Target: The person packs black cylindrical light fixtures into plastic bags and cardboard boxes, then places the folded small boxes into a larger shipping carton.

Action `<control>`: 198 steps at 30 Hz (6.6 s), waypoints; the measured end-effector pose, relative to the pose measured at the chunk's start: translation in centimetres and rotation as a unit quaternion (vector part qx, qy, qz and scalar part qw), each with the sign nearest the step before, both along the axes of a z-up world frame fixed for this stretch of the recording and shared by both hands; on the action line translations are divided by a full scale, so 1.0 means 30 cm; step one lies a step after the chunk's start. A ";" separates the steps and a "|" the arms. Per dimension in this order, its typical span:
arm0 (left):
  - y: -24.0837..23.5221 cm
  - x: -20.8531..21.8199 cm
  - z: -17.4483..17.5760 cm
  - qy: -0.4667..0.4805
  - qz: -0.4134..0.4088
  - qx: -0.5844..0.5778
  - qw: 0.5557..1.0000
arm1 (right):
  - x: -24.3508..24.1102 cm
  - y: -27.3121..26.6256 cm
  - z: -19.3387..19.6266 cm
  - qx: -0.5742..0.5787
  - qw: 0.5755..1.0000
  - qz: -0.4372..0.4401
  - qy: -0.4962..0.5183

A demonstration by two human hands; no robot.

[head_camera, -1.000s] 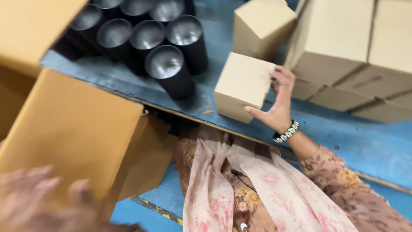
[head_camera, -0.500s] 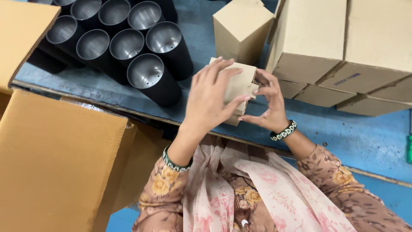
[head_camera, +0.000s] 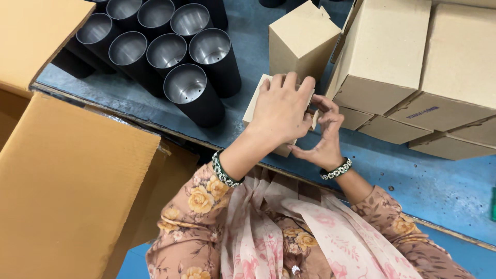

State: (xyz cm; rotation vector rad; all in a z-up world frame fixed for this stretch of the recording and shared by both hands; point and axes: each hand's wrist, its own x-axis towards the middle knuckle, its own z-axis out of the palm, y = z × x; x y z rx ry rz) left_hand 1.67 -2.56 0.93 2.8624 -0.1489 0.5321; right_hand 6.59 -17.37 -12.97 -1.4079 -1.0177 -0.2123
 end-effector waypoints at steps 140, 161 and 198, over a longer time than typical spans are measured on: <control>0.173 -0.241 0.008 0.243 -0.103 0.088 0.961 | 0.009 -0.066 0.437 -0.228 0.886 0.137 -0.379; 0.222 -0.403 0.063 0.100 -0.122 0.075 0.985 | -0.049 0.118 0.581 -0.525 0.725 0.101 -0.434; -0.024 -0.227 -0.036 0.115 0.050 0.230 0.965 | -0.056 -0.056 0.171 -0.009 0.992 -0.020 0.128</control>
